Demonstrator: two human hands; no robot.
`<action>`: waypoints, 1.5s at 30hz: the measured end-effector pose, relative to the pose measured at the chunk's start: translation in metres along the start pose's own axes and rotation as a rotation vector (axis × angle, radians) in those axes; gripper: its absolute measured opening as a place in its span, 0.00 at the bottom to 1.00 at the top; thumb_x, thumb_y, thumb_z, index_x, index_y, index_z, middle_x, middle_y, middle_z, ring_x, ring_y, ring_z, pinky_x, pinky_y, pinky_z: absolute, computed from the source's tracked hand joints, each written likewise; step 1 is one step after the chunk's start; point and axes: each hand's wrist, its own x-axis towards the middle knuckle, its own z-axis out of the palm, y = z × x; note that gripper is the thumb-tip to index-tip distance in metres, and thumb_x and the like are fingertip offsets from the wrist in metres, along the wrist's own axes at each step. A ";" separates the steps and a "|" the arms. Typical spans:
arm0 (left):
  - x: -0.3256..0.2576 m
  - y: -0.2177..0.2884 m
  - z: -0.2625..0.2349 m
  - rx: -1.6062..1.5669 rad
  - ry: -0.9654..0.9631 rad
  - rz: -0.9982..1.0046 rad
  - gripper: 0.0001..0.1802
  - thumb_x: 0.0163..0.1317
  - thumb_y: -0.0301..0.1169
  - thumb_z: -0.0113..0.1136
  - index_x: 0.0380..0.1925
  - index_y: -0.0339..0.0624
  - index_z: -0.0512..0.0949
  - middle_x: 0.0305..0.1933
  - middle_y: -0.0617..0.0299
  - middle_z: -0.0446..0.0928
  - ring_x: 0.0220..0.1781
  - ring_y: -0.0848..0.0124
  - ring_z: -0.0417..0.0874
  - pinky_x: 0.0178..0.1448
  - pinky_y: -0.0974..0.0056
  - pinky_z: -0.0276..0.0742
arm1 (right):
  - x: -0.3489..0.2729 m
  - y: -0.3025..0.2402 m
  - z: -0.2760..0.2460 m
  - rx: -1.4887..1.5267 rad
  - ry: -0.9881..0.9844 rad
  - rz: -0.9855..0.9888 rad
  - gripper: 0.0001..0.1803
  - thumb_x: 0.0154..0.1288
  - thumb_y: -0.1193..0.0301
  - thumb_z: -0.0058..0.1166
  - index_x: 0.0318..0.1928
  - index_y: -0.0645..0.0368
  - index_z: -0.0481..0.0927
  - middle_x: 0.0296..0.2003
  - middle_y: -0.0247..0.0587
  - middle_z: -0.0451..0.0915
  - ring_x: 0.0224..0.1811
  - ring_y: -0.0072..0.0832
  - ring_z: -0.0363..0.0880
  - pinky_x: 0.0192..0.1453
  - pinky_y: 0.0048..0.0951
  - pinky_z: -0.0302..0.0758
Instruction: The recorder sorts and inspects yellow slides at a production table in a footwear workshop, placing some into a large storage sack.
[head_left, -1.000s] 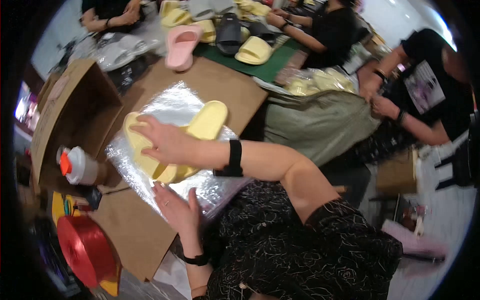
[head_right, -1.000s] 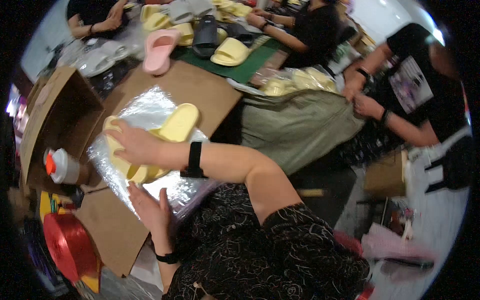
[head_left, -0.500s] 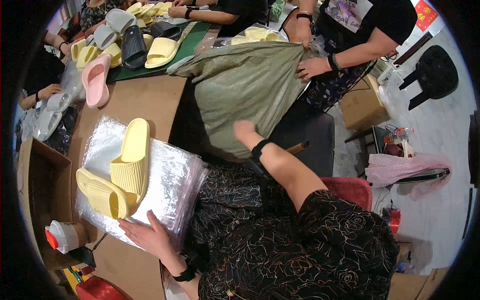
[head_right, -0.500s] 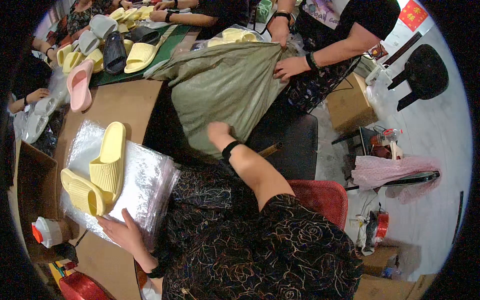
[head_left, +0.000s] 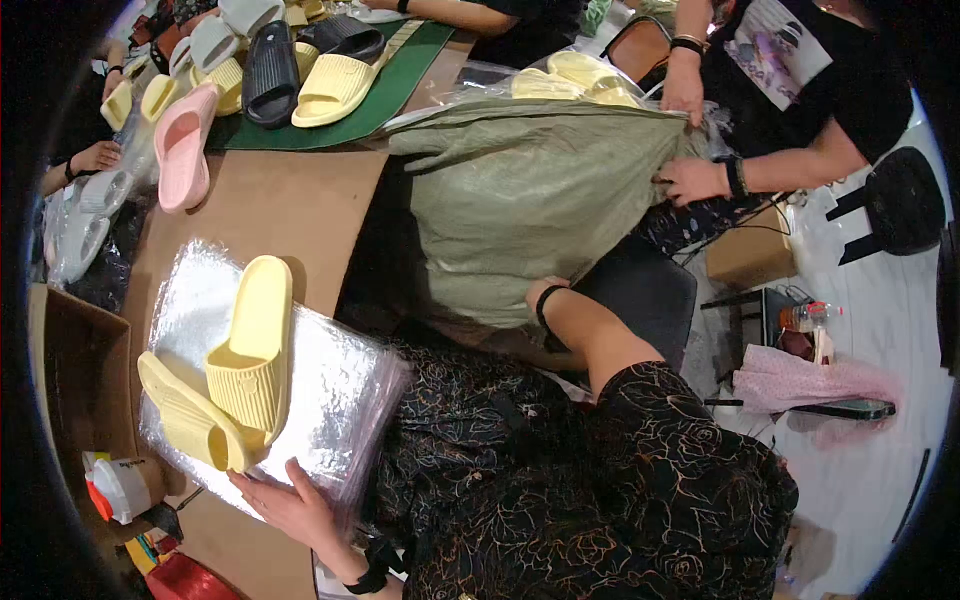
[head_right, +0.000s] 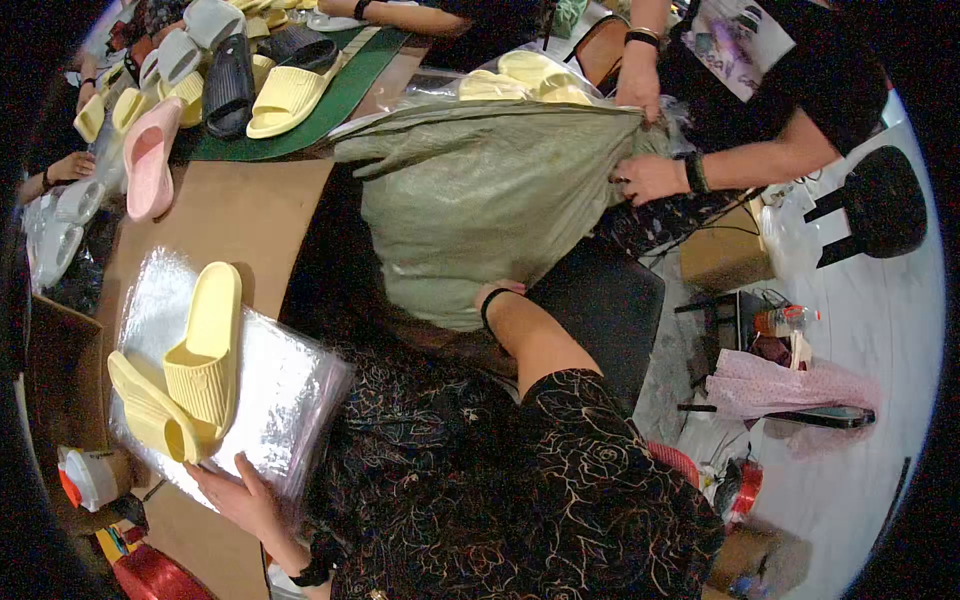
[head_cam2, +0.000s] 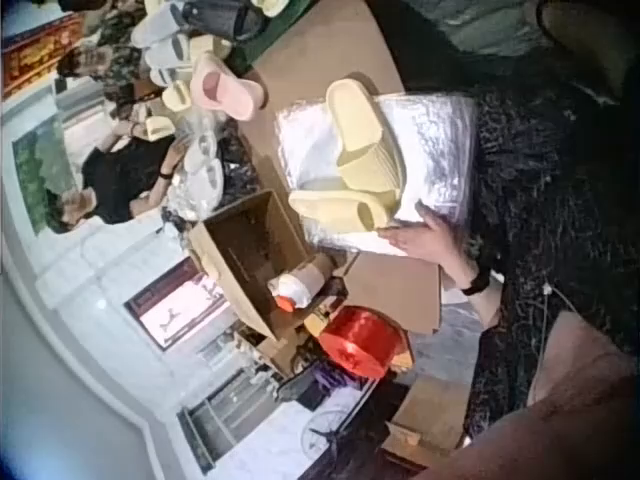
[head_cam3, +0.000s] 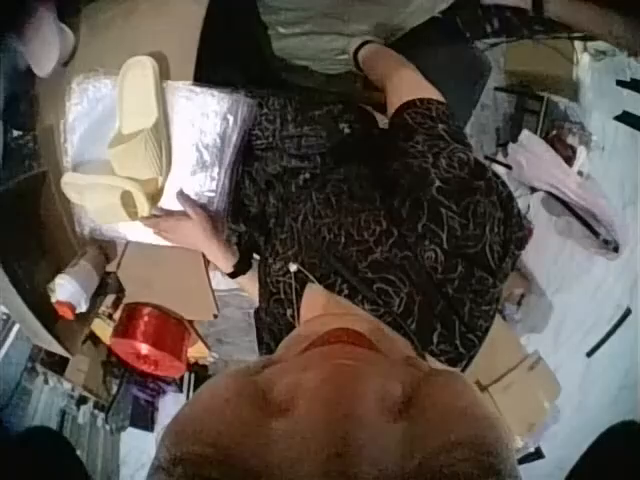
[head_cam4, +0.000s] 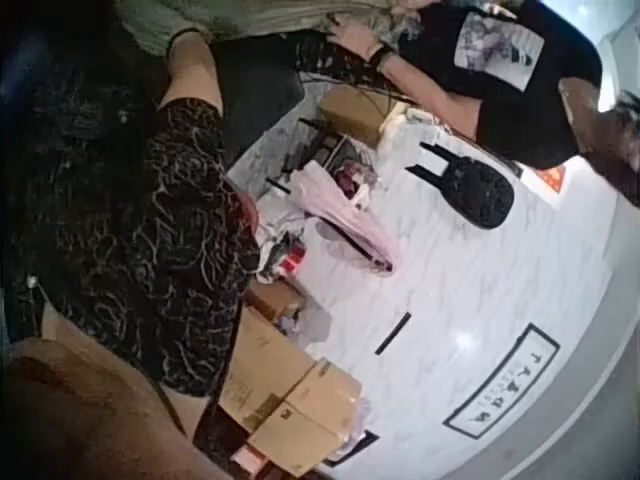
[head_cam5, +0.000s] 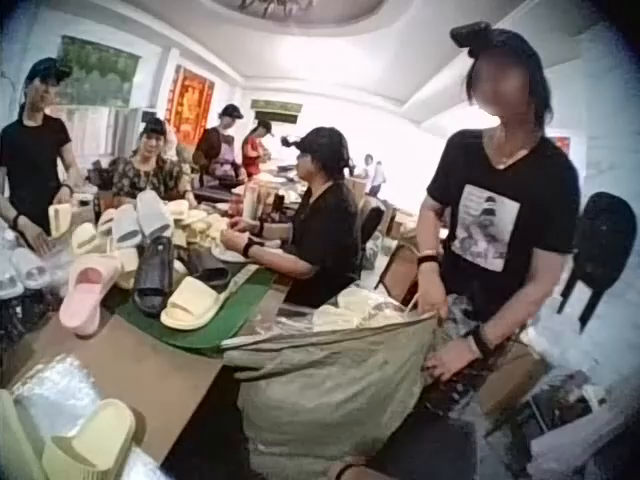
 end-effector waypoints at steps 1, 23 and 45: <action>0.013 0.014 0.010 -0.065 -0.018 0.057 0.49 0.70 0.55 0.52 0.73 0.23 0.50 0.75 0.31 0.55 0.75 0.39 0.59 0.77 0.46 0.55 | 0.042 0.022 0.036 0.012 -0.077 -0.013 0.28 0.74 0.58 0.50 0.71 0.48 0.70 0.72 0.36 0.67 0.74 0.38 0.65 0.71 0.52 0.69; 0.011 0.019 0.003 -0.080 -0.047 0.025 0.46 0.71 0.50 0.54 0.73 0.23 0.50 0.74 0.29 0.57 0.74 0.39 0.62 0.75 0.46 0.59 | -0.009 0.027 0.252 0.345 0.205 -0.295 0.22 0.67 0.60 0.59 0.61 0.48 0.82 0.58 0.41 0.81 0.57 0.48 0.81 0.56 0.55 0.78; 0.012 0.009 0.012 -0.042 -0.037 0.023 0.46 0.72 0.51 0.53 0.73 0.25 0.51 0.74 0.31 0.57 0.75 0.40 0.60 0.77 0.48 0.55 | 0.123 0.003 0.296 0.149 -0.065 -0.322 0.24 0.65 0.59 0.61 0.61 0.47 0.82 0.58 0.38 0.81 0.57 0.47 0.81 0.56 0.55 0.78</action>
